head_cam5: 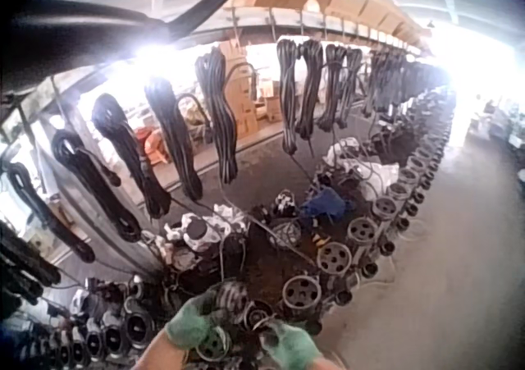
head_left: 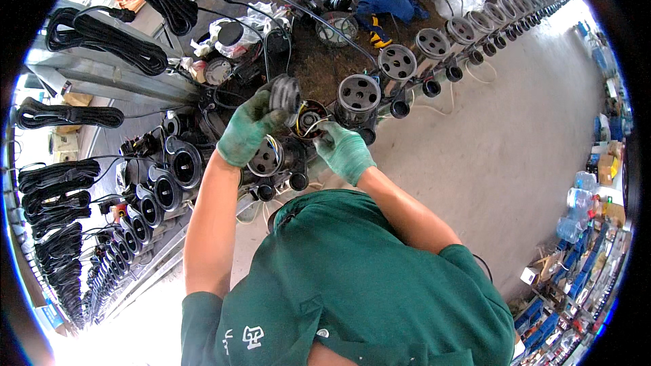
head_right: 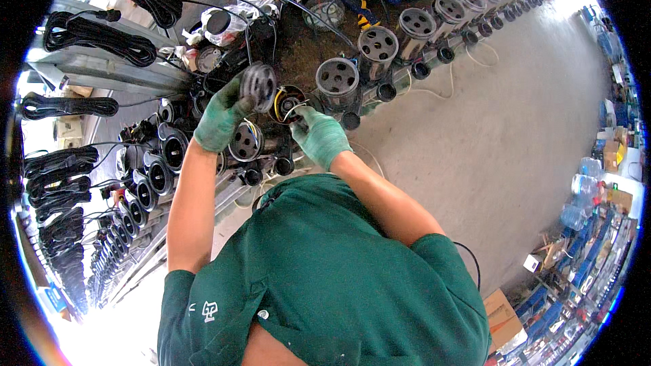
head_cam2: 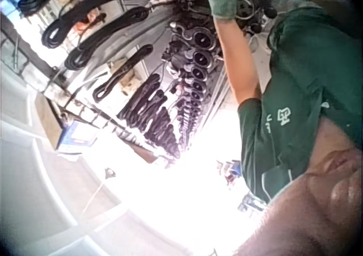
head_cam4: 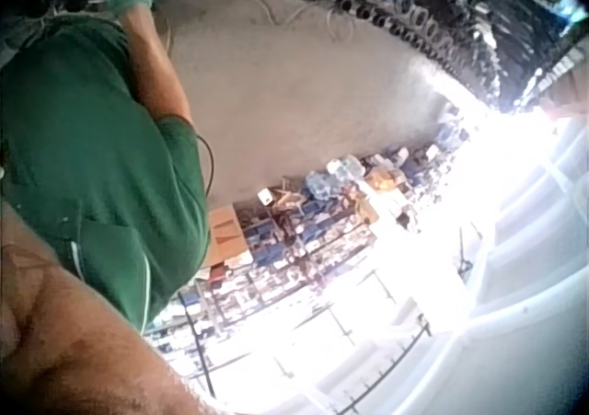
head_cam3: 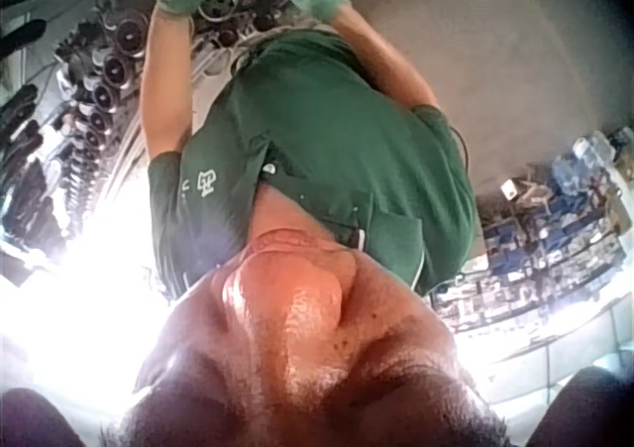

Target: The person picks up metal pulleys from a blue bin and places them onto a long row of cylindrical components on a workbench. They then insert wires into the center of the pulleys and secure them with small clips. The person repeats this process for multiple units along the assembly line.

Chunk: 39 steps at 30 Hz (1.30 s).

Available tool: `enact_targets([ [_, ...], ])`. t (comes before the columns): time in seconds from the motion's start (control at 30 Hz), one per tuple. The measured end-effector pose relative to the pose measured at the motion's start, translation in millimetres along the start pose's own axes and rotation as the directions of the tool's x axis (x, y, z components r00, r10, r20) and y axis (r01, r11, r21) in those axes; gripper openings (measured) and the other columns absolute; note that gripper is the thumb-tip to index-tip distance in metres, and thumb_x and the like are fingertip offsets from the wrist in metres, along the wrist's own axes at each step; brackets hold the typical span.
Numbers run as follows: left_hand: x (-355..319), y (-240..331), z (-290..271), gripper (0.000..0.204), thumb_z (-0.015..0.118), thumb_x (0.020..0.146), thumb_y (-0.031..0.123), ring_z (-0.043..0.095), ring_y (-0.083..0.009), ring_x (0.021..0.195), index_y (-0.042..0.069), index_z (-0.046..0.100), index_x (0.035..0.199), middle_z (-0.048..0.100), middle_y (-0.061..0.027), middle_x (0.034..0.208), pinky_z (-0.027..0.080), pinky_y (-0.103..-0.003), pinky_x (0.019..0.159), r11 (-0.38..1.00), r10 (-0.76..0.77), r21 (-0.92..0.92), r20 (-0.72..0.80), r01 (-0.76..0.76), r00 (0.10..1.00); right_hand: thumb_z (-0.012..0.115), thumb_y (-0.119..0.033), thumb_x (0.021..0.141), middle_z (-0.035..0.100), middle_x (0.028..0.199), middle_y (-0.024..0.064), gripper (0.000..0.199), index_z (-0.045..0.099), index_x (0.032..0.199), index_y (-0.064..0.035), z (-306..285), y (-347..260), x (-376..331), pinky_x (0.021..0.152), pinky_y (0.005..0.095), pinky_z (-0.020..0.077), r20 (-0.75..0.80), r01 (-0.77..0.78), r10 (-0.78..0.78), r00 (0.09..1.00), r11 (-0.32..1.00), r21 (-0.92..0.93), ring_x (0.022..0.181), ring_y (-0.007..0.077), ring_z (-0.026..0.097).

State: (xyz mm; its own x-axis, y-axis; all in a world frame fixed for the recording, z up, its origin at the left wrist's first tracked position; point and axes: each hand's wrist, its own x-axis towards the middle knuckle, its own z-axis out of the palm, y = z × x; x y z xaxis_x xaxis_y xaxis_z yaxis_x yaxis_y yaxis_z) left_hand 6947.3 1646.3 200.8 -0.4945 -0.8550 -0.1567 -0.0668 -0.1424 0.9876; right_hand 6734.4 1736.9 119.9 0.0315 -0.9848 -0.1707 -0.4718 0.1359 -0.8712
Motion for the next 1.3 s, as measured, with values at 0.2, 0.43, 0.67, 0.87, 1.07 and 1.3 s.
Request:
enact_targets([
  [0.2,-32.9,-2.4,-7.8,0.084,0.083,0.084,0.051,0.059,-0.0148,0.116,0.000,0.051,0.143,0.065,-0.0064,0.129,0.045,-0.030,0.104,0.981,-0.058,-0.189,-0.097,0.039,0.994,0.064,-0.031,0.097,0.073,0.095,0.0222,0.034,0.064,0.119,-0.0058,15.4,-20.3,25.6,0.079,0.0496,0.0545,0.094,-0.109,0.112,0.989,0.993,-0.037,0.085,0.0418,0.070],
  [0.43,-34.9,-34.5,-8.4,0.058,0.065,0.101,0.040,0.057,-0.0193,0.127,0.009,0.047,0.147,0.059,-0.0063,0.139,0.046,-0.037,0.108,0.844,0.042,-0.514,-0.228,-0.157,0.973,0.062,-0.023,0.101,0.069,0.082,0.0127,0.027,0.067,0.117,-0.0027,30.1,-40.6,45.5,0.062,0.0406,0.0538,0.261,-0.273,0.239,0.935,0.957,0.102,0.068,0.0266,0.067],
  [0.67,-9.2,-46.9,-17.3,0.058,0.055,0.105,0.049,0.059,-0.0171,0.124,0.008,0.052,0.146,0.063,-0.0064,0.136,0.046,-0.035,0.109,0.866,-0.102,-0.498,-0.245,-0.035,0.964,0.057,-0.020,0.105,0.068,0.081,0.0099,0.021,0.066,0.116,-0.0047,41.8,-23.5,23.4,0.058,0.0375,0.0525,0.149,-0.188,0.141,0.979,0.906,0.378,0.065,0.0216,0.066],
  [0.87,9.9,-42.7,-13.0,0.061,0.057,0.105,0.049,0.059,-0.0135,0.121,0.006,0.051,0.148,0.064,-0.0046,0.133,0.047,-0.031,0.106,0.965,-0.095,-0.257,-0.188,0.044,0.977,0.056,-0.027,0.102,0.070,0.089,0.0265,0.024,0.059,0.109,-0.0040,39.9,-16.9,23.7,0.067,0.0543,0.0533,-0.032,0.103,-0.120,0.992,0.939,-0.327,0.078,0.0463,0.067],
  [1.07,20.4,-36.2,-15.8,0.061,0.059,0.103,0.048,0.063,-0.0125,0.115,0.005,0.052,0.146,0.066,-0.0044,0.131,0.052,-0.030,0.100,0.959,-0.192,-0.224,-0.059,0.174,0.980,0.054,-0.025,0.102,0.069,0.084,0.0247,0.026,0.056,0.108,-0.0001,23.5,-14.1,26.8,0.068,0.0565,0.0526,0.093,0.226,-0.207,0.974,0.917,-0.328,0.077,0.0460,0.068],
  [1.3,19.9,-27.0,-10.5,0.061,0.062,0.103,0.045,0.063,-0.0125,0.115,0.003,0.051,0.147,0.066,-0.0050,0.131,0.052,-0.029,0.101,0.970,-0.244,0.024,0.045,0.243,0.969,0.053,-0.021,0.102,0.070,0.086,0.0237,0.023,0.057,0.110,0.0006,8.4,-15.9,30.0,0.069,0.0536,0.0526,0.231,0.317,-0.256,0.939,0.904,-0.287,0.080,0.0451,0.068],
])
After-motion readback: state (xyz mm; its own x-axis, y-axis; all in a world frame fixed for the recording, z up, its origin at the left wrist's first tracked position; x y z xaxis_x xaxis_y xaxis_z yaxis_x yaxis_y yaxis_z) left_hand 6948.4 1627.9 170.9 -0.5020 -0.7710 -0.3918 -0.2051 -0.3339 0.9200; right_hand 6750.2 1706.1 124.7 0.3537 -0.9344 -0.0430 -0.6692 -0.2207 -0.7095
